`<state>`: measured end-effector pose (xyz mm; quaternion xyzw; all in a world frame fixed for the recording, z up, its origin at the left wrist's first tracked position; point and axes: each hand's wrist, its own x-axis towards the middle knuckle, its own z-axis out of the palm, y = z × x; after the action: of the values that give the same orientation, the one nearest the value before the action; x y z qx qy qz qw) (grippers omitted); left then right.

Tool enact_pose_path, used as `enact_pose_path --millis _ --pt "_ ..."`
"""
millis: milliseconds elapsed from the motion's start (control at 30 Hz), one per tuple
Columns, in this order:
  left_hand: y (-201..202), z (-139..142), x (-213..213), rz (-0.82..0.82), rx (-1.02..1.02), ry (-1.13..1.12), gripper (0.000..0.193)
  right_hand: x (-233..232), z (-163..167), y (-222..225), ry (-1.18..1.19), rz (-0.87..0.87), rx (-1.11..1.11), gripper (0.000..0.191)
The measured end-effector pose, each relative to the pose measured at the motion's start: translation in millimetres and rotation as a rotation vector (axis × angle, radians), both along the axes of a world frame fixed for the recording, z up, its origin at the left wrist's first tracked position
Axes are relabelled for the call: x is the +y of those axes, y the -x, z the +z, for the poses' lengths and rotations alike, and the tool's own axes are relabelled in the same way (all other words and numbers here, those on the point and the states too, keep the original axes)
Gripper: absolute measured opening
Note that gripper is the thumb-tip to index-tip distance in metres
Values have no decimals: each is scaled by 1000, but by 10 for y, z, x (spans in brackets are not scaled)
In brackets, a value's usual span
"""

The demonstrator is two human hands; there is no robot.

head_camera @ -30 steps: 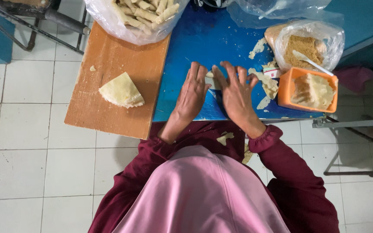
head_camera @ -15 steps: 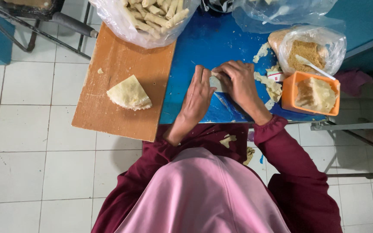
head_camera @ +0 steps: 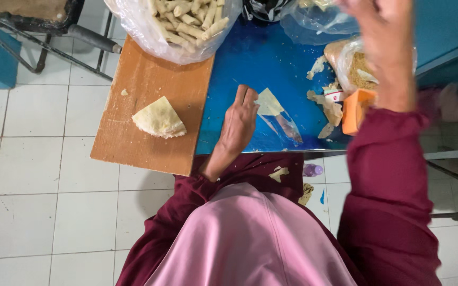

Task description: The person assembles a layered wafer snack at a blue table. They stack triangular wafer pieces in an overlapping pattern, spoon cream filling from an orange container onto the layers, press the pieces together, and handle finished rolled wafer snacks kept in a plastic bag.

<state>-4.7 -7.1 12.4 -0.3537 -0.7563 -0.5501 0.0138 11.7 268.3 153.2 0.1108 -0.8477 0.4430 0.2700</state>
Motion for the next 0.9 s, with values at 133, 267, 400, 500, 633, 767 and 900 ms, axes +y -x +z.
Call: enact_pose_path --millis 133,267,400,500,633,767,900 --pt "4 27 0 49 119 26 21 594 -102 -701 -530 -473 -237 13" --pt "46 23 10 210 237 158 27 781 -446 -1153 -836 -782 -608 9" --pt "64 -30 60 260 267 300 23 799 -567 -1240 -829 -804 -611 10" --pt "65 -100 68 253 301 334 18 794 -563 -1248 -775 -778 -559 7" --pt "116 -183 105 227 367 250 18 817 -533 -1326 -746 -807 -419 7" --pt "138 -181 200 124 241 120 12 802 -560 -1371 -893 -752 -272 10" --pt "102 -41 319 -33 23 52 11 771 -607 -1309 -835 -676 -245 8"
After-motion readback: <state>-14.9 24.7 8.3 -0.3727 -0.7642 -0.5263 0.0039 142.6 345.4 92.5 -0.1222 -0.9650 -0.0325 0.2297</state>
